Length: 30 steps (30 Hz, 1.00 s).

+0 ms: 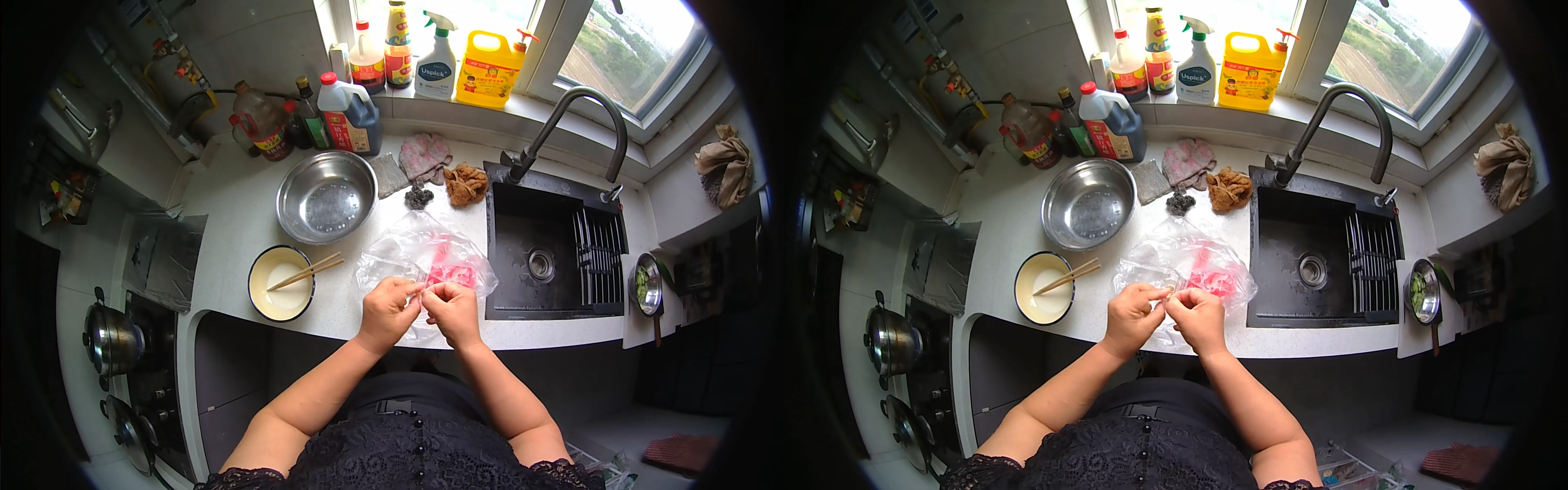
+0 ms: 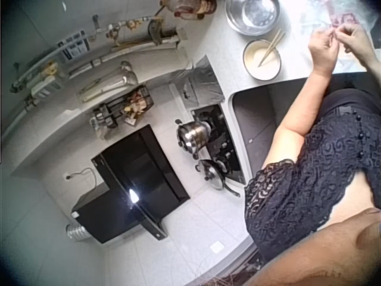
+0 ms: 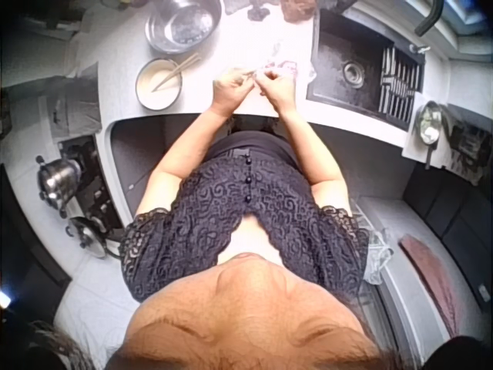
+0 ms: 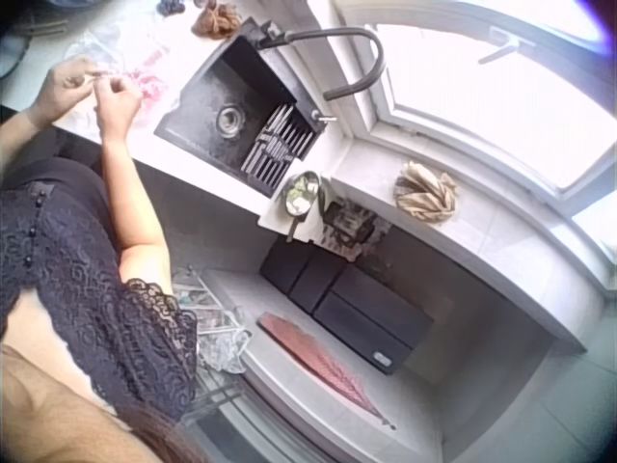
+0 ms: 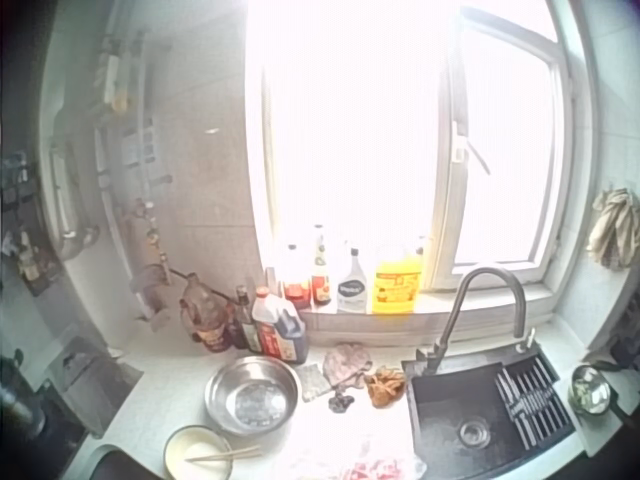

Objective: The person peels garlic cloves, washes them under running water, and chops them on a cutting board. They then add the chopped garlic to a bowl of sliced cucumbers and season the mixture with various condiments from bottles and packets.

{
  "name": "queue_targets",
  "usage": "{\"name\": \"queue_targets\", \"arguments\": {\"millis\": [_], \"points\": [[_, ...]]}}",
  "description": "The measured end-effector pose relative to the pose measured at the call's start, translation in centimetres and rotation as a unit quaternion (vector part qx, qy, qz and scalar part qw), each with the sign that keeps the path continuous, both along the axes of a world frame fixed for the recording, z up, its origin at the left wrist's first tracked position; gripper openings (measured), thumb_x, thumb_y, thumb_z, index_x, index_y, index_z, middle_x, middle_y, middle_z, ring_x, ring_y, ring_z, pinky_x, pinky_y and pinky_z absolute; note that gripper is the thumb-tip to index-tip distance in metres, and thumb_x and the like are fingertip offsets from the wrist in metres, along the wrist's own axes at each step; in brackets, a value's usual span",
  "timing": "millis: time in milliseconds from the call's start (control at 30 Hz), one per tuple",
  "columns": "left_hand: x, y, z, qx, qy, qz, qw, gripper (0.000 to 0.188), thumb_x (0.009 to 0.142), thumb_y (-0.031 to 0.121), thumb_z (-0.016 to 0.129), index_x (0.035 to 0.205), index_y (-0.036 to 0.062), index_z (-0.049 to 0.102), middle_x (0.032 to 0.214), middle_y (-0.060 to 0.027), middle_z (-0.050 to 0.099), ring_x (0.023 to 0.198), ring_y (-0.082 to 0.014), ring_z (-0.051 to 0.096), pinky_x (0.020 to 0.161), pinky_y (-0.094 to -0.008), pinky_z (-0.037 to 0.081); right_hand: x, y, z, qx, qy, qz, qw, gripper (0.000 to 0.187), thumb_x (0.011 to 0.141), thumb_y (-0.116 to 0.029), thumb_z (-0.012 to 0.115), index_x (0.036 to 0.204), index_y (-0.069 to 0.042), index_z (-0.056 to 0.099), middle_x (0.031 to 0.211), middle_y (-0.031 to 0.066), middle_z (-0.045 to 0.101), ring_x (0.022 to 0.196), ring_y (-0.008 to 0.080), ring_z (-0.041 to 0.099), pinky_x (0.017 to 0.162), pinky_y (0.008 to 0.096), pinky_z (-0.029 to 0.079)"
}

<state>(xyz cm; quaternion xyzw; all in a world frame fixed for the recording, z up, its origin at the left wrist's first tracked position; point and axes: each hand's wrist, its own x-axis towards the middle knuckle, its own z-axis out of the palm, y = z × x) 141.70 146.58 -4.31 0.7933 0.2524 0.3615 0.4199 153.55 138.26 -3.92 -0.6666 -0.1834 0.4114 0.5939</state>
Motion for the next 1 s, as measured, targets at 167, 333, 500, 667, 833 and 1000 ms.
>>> {"name": "queue_targets", "arguments": {"millis": [167,333,500,667,833,1000], "points": [[-0.7,0.4,1.1,-0.487,-0.045,-0.023,0.872,0.021,0.089,0.004,0.063,0.109,-0.0019,0.066,0.088,-0.0005,0.066,0.052,0.0006,0.047,0.042,-0.0159,0.032,0.8,-0.4,-0.7,-0.019,-0.028,0.0,0.999,0.013,0.08,-0.013,0.068,0.077,0.0,0.068,0.066,0.0023,0.064,0.055,0.0065,0.056,0.048,0.0238,0.048],[-0.3,-0.1,0.2,-0.404,-0.062,-0.011,0.913,0.025,0.088,0.004,0.063,0.112,-0.0024,0.064,0.083,-0.0017,0.067,0.05,0.0,0.046,0.043,-0.0161,0.035,0.4,-0.4,-1.1,0.005,-0.103,0.017,0.995,0.015,0.083,-0.014,0.068,0.083,0.001,0.07,0.069,0.0046,0.065,0.062,0.0082,0.06,0.058,0.0248,0.049],[-0.2,-0.8,-0.1,-0.162,0.039,0.051,0.985,0.02,0.083,0.009,0.069,0.099,-0.0017,0.066,0.074,-0.0015,0.066,0.058,-0.0029,0.055,0.055,-0.02,0.046,0.5,-0.5,-1.3,0.073,-0.19,0.067,0.977,0.015,0.085,-0.015,0.069,0.092,-0.001,0.072,0.076,0.0034,0.067,0.063,0.0079,0.06,0.053,0.022,0.049],[-0.6,-0.8,0.5,-0.039,0.065,0.044,0.996,0.013,0.078,0.009,0.072,0.087,0.002,0.067,0.073,-0.0076,0.068,0.056,-0.0114,0.062,0.054,-0.0246,0.049,0.6,-0.9,0.6,0.066,-0.279,0.086,0.954,0.011,0.079,-0.012,0.07,0.086,-0.002,0.072,0.075,0.0104,0.067,0.063,0.0174,0.064,0.059,0.0289,0.051],[-0.6,-1.0,0.7,0.011,0.045,0.032,0.998,0.014,0.076,0.007,0.072,0.088,0.0024,0.068,0.077,-0.0086,0.068,0.056,-0.0152,0.064,0.053,-0.0261,0.049,0.5,-1.0,0.7,0.092,-0.379,0.085,0.917,0.008,0.077,-0.01,0.069,0.079,-0.002,0.068,0.071,0.0097,0.063,0.06,0.0199,0.062,0.056,0.0311,0.05],[-0.9,-1.1,0.8,-0.083,0.03,0.012,0.996,0.011,0.081,0.007,0.07,0.09,0.0008,0.067,0.079,-0.007,0.068,0.056,-0.0095,0.06,0.05,-0.0238,0.047,0.7,-0.9,0.8,0.1,-0.361,0.089,0.923,0.008,0.077,-0.008,0.067,0.08,-0.002,0.063,0.072,0.01,0.061,0.061,0.0206,0.061,0.056,0.0313,0.049]]}}
